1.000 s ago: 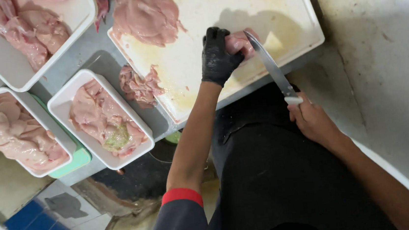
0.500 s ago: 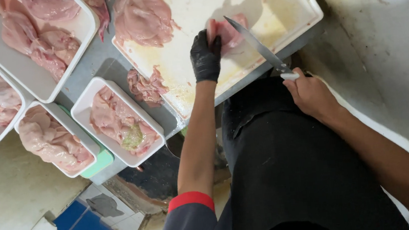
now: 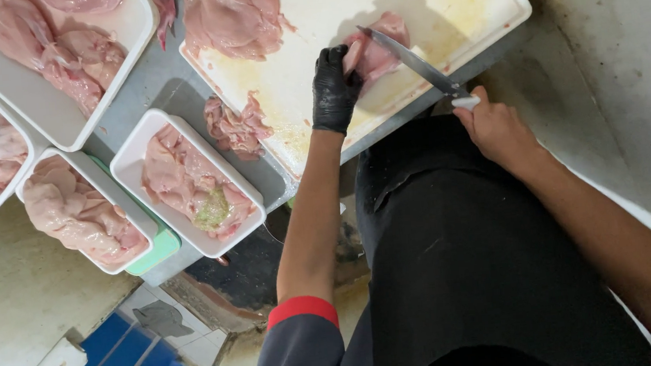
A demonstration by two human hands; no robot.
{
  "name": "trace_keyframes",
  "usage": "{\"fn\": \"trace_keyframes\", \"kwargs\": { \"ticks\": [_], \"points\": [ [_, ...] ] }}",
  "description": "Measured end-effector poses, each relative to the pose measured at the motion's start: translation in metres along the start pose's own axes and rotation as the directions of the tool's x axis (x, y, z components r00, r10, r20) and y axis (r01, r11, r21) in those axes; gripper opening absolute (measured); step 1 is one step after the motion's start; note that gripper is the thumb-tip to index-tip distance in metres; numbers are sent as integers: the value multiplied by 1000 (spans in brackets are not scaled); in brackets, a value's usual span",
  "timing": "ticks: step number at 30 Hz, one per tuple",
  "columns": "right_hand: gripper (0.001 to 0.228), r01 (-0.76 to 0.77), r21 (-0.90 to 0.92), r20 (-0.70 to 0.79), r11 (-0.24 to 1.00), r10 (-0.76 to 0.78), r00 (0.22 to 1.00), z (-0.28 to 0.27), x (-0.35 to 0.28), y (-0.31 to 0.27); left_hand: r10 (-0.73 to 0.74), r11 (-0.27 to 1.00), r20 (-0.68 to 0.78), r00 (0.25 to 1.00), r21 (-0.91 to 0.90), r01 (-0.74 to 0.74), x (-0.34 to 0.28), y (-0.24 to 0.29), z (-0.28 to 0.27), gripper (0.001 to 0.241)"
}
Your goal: Slicing raw chicken breasts into thin fillets using a knife on a cutting board in a food preparation area.
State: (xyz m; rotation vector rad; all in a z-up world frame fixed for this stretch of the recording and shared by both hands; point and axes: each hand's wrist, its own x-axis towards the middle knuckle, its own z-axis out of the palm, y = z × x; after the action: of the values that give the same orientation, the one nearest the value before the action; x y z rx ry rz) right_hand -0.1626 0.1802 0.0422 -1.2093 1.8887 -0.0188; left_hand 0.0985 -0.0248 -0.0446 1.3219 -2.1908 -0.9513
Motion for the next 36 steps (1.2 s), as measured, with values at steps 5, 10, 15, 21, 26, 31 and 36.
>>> {"fn": "trace_keyframes", "kwargs": {
  "ticks": [5,10,15,21,26,31,36],
  "points": [
    [41,5,-46,38,999,-3,999,-6,0,-7,57,998,33,998,-24,-56,1,1,-15,50],
    [55,165,-121,-163,979,-184,969,9,-3,8,-20,999,159,987,35,15,5,-43,-6,60],
    [58,103,-114,-66,988,-111,992,12,-4,14,85,973,343,935,175,-152,10,-34,-33,73],
    [58,128,-139,2,982,-129,992,-3,-6,4,158,777,406,900,512,-367,-1,-32,-47,94],
    [44,276,-49,-78,960,-279,957,-15,-19,-6,216,784,337,917,500,-368,-10,-12,-59,81],
    [36,288,140,-215,947,-255,943,-39,-52,-1,-217,975,152,964,-11,221,-9,10,-66,58],
    [20,-66,124,80,990,56,995,-73,-84,-24,-277,948,233,932,-94,305,-12,24,-98,34]
  ]
}}
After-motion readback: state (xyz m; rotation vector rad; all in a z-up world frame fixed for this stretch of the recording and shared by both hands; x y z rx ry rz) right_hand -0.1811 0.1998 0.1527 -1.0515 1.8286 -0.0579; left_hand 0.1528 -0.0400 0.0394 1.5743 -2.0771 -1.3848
